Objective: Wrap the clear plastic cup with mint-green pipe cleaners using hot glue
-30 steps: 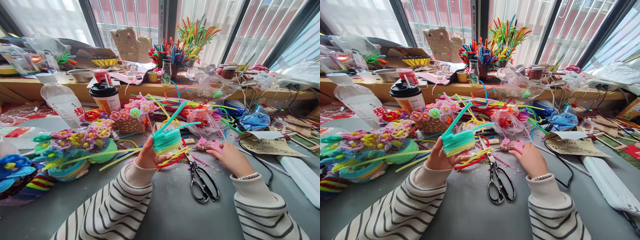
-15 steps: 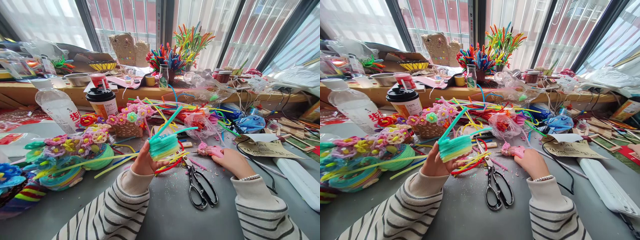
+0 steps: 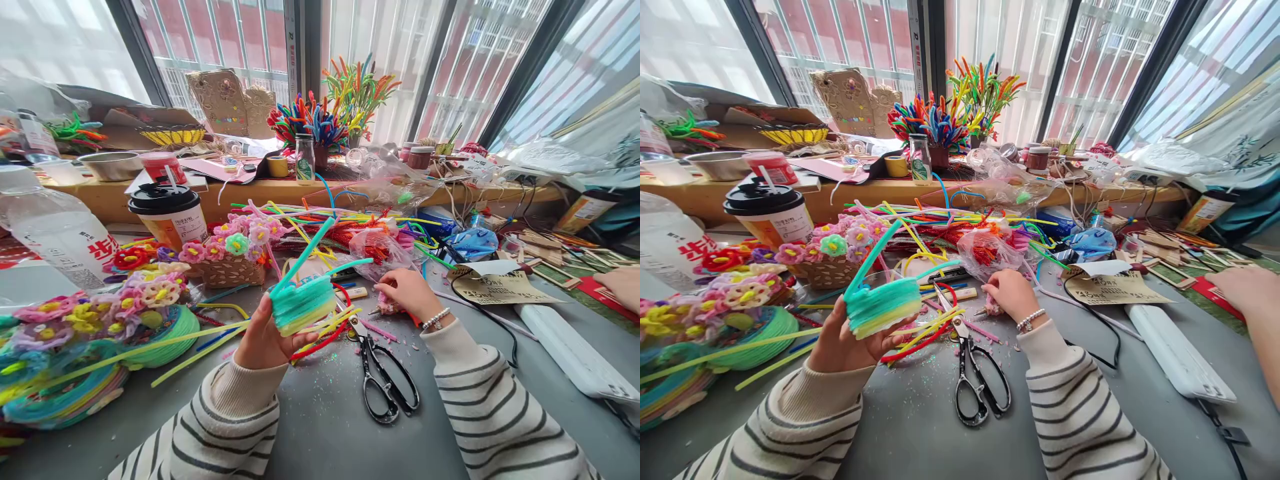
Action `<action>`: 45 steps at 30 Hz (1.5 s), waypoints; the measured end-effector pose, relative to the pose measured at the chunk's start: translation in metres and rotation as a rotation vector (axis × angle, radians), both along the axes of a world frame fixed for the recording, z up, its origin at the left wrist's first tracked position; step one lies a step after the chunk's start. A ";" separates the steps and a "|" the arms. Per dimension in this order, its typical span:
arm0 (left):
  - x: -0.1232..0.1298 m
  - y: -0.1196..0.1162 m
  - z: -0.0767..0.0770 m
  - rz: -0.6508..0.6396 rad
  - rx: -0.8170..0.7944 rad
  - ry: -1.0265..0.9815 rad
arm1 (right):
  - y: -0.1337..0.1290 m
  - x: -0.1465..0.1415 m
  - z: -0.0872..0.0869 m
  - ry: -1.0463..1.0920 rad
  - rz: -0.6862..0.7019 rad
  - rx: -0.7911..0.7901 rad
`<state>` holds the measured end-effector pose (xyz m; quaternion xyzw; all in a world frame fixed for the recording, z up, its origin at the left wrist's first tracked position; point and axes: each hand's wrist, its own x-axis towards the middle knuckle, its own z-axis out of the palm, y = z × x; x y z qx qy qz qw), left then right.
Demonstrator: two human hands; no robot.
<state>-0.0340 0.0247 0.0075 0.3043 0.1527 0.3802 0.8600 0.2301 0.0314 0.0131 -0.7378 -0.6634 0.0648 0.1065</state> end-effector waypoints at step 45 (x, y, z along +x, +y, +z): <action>0.008 -0.005 -0.016 -0.169 0.145 -0.415 | 0.116 -0.152 0.130 1.500 0.465 0.168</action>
